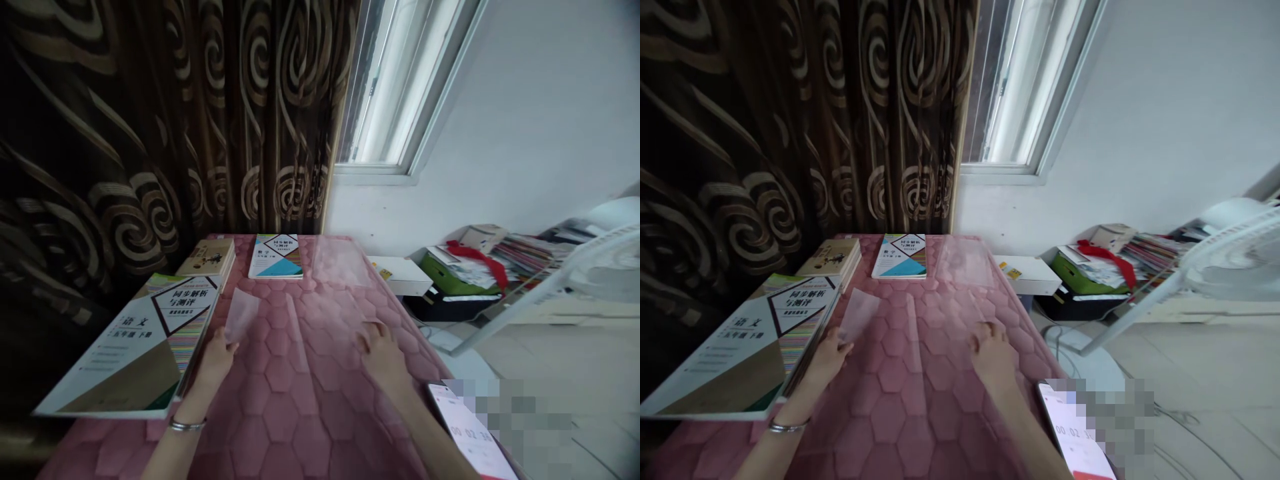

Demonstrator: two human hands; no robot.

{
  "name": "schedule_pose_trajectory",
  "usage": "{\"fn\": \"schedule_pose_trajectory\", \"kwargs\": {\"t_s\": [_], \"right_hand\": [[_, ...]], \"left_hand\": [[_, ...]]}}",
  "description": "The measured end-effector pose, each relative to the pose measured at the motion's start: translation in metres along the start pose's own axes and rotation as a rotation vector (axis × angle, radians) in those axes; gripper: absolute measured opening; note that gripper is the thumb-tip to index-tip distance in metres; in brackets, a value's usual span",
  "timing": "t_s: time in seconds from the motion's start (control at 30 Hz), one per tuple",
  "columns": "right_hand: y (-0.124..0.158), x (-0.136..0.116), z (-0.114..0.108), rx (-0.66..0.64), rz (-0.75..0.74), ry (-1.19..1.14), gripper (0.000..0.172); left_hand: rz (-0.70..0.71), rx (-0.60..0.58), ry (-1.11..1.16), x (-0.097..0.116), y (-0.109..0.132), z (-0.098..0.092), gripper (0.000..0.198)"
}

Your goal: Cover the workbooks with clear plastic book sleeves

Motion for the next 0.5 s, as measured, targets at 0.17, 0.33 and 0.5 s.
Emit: {"fn": "schedule_pose_trajectory", "kwargs": {"t_s": [0.17, 0.33, 0.5], "right_hand": [[-0.039, 0.056, 0.011, -0.131, 0.182, -0.036, 0.037], [-0.036, 0.056, 0.024, -0.202, 0.092, -0.074, 0.03], [-0.023, 0.073, 0.019, -0.134, 0.126, -0.031, 0.029]], "left_hand": [[0.018, 0.084, -0.275, 0.012, 0.004, 0.007, 0.033], [-0.013, 0.142, -0.165, 0.012, 0.008, 0.001, 0.032], [0.001, 0.258, 0.123, 0.006, 0.022, -0.011, 0.041]]}}
Point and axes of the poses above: each hand's wrist, its own y-axis away from the middle knuckle, its own z-axis out of the palm, x = y × z, the point moved 6 cm from there along -y, towards the middle knuckle, and after that the axes turned 15 degrees about -x, right-handed, at the moved point
